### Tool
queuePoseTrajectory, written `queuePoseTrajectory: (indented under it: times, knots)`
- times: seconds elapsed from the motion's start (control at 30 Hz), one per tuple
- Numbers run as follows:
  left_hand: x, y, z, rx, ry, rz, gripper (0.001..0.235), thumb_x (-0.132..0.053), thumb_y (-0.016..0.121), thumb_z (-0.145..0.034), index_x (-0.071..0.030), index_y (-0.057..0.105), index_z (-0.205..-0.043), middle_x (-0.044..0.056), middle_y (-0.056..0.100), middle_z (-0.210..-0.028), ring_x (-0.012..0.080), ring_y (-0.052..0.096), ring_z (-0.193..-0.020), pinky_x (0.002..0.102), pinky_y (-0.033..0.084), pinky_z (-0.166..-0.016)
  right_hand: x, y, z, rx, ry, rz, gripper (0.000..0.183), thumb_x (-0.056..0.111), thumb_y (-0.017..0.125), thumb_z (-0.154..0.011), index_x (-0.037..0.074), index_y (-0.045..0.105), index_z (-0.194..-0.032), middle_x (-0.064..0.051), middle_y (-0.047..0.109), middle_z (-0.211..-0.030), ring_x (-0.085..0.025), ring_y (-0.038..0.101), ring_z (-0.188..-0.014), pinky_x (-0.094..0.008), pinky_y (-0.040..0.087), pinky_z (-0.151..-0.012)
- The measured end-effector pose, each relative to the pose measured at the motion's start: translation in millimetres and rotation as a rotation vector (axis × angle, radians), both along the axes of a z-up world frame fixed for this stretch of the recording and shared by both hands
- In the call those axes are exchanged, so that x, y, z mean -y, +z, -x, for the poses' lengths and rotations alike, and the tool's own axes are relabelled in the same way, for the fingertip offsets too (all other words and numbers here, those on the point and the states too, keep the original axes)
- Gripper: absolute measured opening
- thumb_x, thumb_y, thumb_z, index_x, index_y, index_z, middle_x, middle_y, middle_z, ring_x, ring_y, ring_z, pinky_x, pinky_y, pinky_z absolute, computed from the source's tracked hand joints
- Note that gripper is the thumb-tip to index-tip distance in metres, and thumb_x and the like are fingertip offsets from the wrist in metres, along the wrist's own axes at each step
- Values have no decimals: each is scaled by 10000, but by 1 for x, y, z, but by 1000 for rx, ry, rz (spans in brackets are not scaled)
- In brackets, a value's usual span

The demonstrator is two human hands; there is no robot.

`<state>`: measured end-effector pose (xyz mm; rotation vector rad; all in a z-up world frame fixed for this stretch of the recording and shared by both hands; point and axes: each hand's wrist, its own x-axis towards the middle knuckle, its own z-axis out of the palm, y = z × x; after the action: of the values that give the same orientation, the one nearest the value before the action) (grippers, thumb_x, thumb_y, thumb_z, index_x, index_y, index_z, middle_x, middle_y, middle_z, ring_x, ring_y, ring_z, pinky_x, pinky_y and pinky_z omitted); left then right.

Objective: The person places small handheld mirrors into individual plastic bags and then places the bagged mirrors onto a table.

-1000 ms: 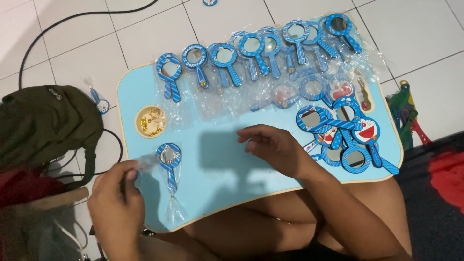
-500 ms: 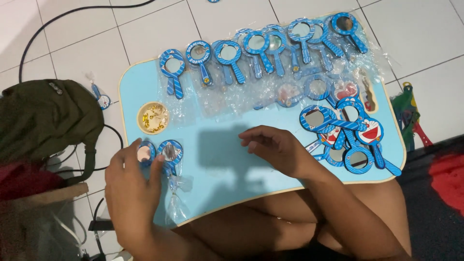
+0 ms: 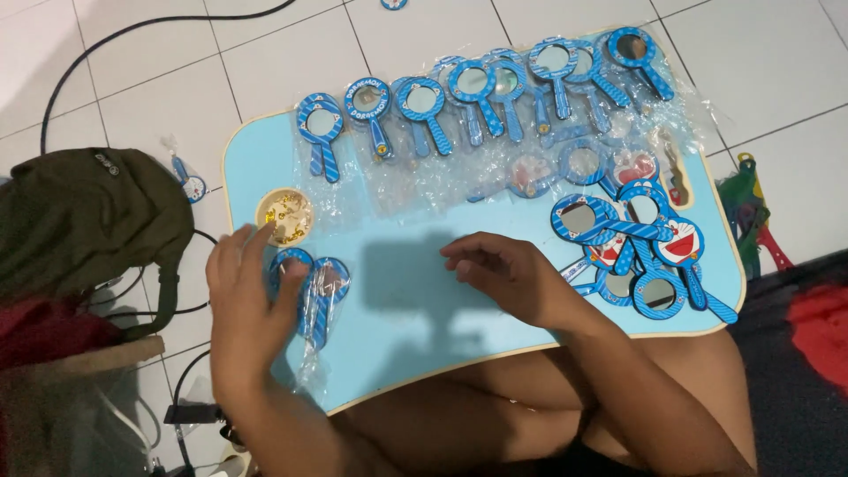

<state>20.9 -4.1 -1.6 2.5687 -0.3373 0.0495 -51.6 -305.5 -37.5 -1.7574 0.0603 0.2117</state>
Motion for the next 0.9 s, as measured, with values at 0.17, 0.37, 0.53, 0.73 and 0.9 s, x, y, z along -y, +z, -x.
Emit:
queuePoseTrajectory:
  times: [0.17, 0.37, 0.53, 0.73, 0.9]
  knots:
    - [5, -36, -14, -147, 20, -172, 639, -495, 343, -1098, -17, 513, -1487, 261, 350, -1623, 479, 142, -1552, 745, 119, -1154, -3, 6, 0, 4, 1, 24, 287, 115, 608, -994, 46, 734, -1242, -184, 786, -1058, -299, 759, -999, -466, 587, -916]
    - [4, -55, -16, -146, -3, -198, 725, -557, 270, -1099, 11, 443, -1516, 235, 324, -1646, 424, 123, -1568, 745, 20, -1154, -3, 2, 1, 32, 4, 12, 276, 118, 614, -994, 46, 738, -1230, -172, 791, -1042, -278, 752, -999, -456, 585, -919]
    - [0, -58, -18, -108, 12, -187, 730, -587, 312, -1095, 10, 497, -1472, 179, 408, -1585, 367, 187, -1556, 720, 45, -1172, -4, 4, 1, 32, 4, 35, 274, 130, 616, -993, 44, 739, -1222, -179, 790, -1043, -295, 759, -1001, -467, 586, -922]
    - [5, -47, -15, -110, 8, -128, 757, -599, 303, -1087, 31, 502, -1457, 189, 440, -1540, 356, 208, -1546, 738, 56, -1163, -4, 5, 2, 57, 10, 60, 270, 100, 617, -988, 35, 742, -1218, -176, 788, -1016, -273, 749, -932, -440, 589, -861]
    - [11, -40, -13, -121, -36, -134, 741, -572, 318, -1087, 36, 475, -1481, 225, 297, -1656, 410, 98, -1571, 780, 18, -1128, -5, 9, 2, 71, 8, 65, 265, 89, 617, -984, 30, 747, -1208, -180, 791, -1010, -283, 757, -920, -438, 593, -853]
